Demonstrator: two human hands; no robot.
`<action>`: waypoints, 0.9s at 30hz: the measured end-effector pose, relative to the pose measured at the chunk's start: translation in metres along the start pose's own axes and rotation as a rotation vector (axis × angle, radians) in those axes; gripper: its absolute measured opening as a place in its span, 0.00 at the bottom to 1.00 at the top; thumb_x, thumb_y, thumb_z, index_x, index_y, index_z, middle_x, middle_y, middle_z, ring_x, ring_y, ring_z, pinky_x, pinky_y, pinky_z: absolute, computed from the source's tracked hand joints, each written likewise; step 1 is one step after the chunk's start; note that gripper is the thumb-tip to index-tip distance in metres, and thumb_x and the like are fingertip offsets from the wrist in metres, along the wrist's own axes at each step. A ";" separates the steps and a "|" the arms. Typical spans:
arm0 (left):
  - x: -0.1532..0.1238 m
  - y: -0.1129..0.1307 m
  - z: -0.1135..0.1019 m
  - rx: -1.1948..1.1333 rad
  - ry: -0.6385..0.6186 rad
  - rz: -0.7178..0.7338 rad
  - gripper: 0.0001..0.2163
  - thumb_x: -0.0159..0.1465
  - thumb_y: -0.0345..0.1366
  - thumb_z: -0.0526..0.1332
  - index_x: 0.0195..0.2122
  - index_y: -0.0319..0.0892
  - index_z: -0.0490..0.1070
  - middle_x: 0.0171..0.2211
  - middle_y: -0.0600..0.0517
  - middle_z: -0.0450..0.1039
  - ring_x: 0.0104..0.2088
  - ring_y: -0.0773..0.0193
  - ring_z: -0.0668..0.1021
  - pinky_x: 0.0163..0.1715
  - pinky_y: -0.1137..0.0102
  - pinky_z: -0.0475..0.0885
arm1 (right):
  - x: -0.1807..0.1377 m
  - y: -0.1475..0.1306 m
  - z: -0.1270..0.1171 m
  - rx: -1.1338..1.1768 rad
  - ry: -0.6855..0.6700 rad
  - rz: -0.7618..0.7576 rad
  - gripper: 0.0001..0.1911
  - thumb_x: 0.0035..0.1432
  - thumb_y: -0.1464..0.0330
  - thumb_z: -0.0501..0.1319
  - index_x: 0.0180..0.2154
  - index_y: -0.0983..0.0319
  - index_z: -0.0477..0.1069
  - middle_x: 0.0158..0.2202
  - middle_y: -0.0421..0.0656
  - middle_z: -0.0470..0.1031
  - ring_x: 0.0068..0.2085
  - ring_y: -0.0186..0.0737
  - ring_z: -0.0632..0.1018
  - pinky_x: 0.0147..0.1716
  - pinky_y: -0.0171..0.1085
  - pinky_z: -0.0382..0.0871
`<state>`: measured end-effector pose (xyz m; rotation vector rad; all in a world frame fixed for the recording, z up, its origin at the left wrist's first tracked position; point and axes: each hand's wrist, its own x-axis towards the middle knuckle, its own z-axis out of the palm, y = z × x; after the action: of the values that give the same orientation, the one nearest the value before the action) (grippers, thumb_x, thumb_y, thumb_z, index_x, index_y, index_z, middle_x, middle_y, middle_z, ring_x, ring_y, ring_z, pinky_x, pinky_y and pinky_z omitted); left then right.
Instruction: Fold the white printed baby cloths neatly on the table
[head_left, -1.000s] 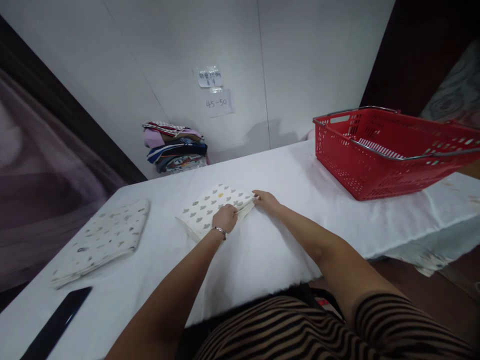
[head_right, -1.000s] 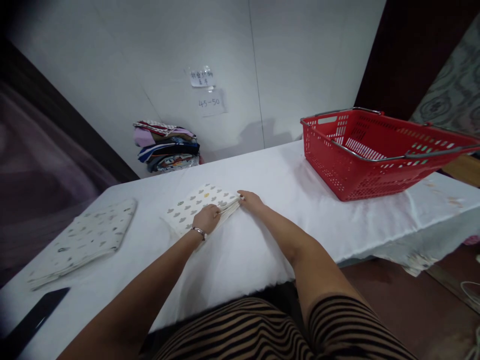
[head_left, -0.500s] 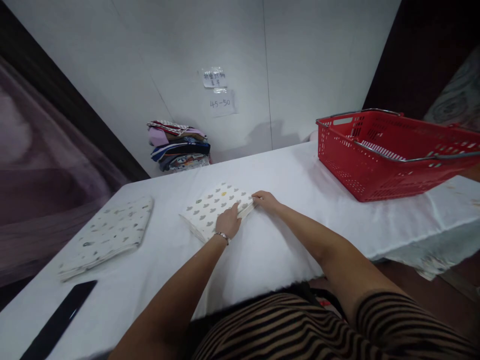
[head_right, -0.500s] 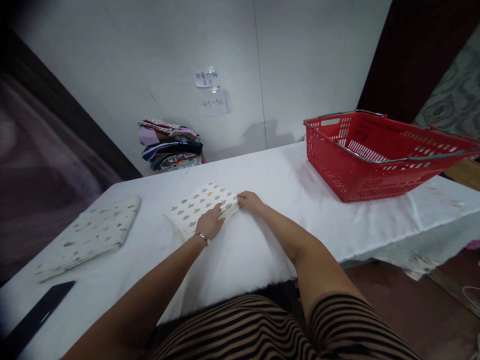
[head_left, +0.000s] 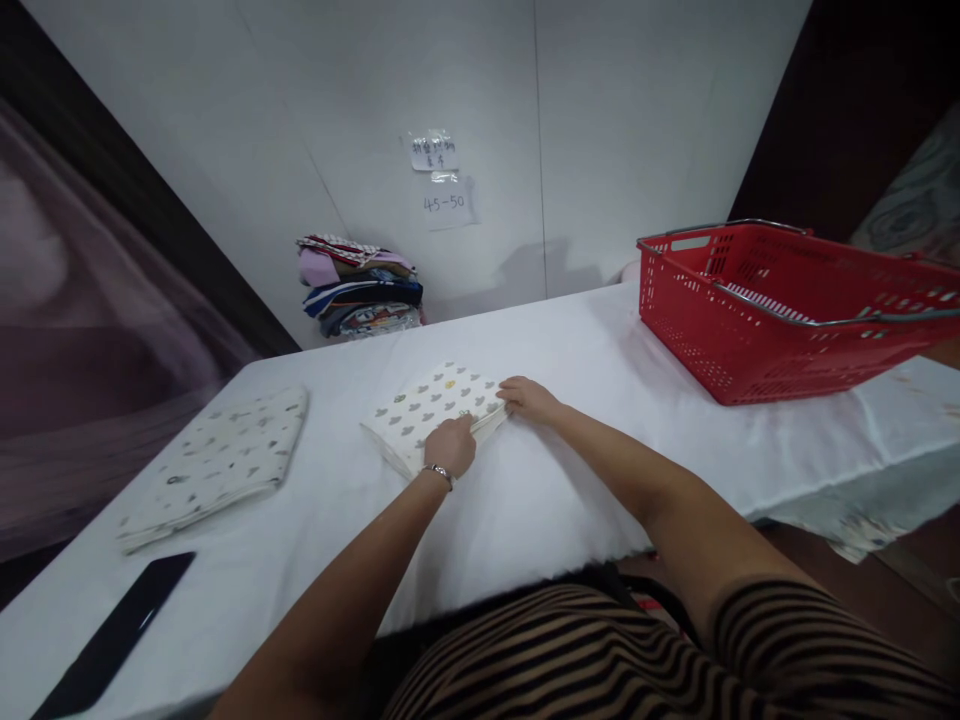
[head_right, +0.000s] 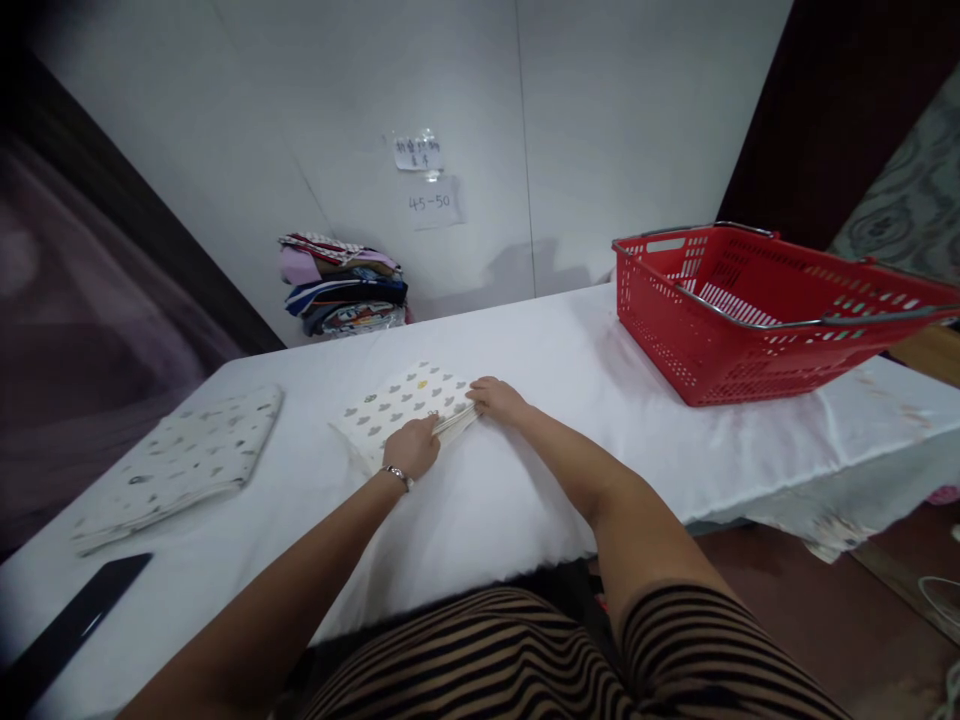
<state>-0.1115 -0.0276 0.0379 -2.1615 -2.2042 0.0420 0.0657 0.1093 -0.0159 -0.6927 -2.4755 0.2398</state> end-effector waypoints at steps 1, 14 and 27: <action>-0.001 -0.002 0.000 -0.007 -0.003 -0.001 0.19 0.58 0.31 0.50 0.52 0.43 0.63 0.43 0.44 0.71 0.44 0.56 0.73 0.37 0.66 0.68 | 0.002 0.000 -0.001 -0.021 -0.019 -0.006 0.18 0.52 0.75 0.60 0.46 0.60 0.72 0.50 0.48 0.70 0.53 0.46 0.67 0.50 0.44 0.62; -0.011 -0.012 0.030 0.093 0.083 0.216 0.24 0.59 0.22 0.46 0.57 0.39 0.59 0.57 0.43 0.61 0.55 0.56 0.64 0.50 0.63 0.65 | -0.004 -0.006 0.004 -0.135 -0.058 0.032 0.15 0.60 0.71 0.54 0.47 0.59 0.72 0.51 0.45 0.70 0.52 0.43 0.69 0.48 0.39 0.64; -0.016 -0.021 0.044 0.076 0.147 0.161 0.24 0.62 0.25 0.44 0.60 0.35 0.55 0.60 0.45 0.57 0.59 0.55 0.60 0.55 0.61 0.60 | -0.011 -0.007 0.006 -0.040 -0.090 0.113 0.21 0.60 0.71 0.51 0.55 0.59 0.64 0.58 0.44 0.62 0.58 0.40 0.63 0.56 0.40 0.58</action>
<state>-0.1349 -0.0435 -0.0054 -2.2182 -1.9177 -0.0253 0.0668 0.0971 -0.0240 -0.8576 -2.5349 0.2700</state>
